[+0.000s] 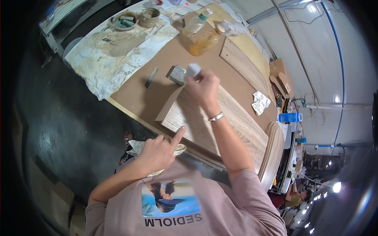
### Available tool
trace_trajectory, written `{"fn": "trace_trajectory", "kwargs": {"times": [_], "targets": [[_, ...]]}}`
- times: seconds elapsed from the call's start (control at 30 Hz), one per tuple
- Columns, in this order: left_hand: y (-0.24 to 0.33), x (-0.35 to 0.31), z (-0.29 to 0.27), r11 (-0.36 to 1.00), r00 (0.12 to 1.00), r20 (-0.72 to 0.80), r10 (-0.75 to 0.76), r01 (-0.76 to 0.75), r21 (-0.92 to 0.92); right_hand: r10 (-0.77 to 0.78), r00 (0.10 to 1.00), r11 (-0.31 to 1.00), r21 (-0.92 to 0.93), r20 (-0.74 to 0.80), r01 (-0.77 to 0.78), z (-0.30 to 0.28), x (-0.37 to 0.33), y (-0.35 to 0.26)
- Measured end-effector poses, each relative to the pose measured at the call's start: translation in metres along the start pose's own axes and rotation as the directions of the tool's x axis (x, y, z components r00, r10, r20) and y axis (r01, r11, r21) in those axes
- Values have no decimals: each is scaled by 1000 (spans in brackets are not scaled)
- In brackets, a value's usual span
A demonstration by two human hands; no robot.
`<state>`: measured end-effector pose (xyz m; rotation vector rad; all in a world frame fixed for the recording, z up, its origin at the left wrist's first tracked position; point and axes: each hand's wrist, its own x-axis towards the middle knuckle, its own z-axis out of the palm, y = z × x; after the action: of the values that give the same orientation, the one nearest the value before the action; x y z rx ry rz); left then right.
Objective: The person sands several wood boards using a sanding block and wipes them with a cloth.
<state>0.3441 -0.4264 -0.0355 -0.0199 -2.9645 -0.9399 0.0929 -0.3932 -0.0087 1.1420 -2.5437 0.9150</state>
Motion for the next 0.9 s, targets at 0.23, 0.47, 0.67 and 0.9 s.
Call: {"fn": "trace_trajectory", "kwargs": {"times": [0.23, 0.47, 0.67, 0.9], "targets": [[-1, 6, -6, 999, 999, 30, 36, -36, 7, 302, 928, 919, -191, -219, -345, -36, 16, 67], [-4, 10, -14, 997, 993, 91, 80, -80, -10, 312, 916, 929, -120, -253, -349, -12, 4, 29], [-4, 20, -27, 992, 971, 204, 124, -126, -2, 513, 766, 790, -136, -388, -598, -70, -22, 111], [-13, 19, -16, 974, 968, 110, 227, -223, -46, 489, 792, 842, -40, -364, -538, -38, -9, 66]]}}
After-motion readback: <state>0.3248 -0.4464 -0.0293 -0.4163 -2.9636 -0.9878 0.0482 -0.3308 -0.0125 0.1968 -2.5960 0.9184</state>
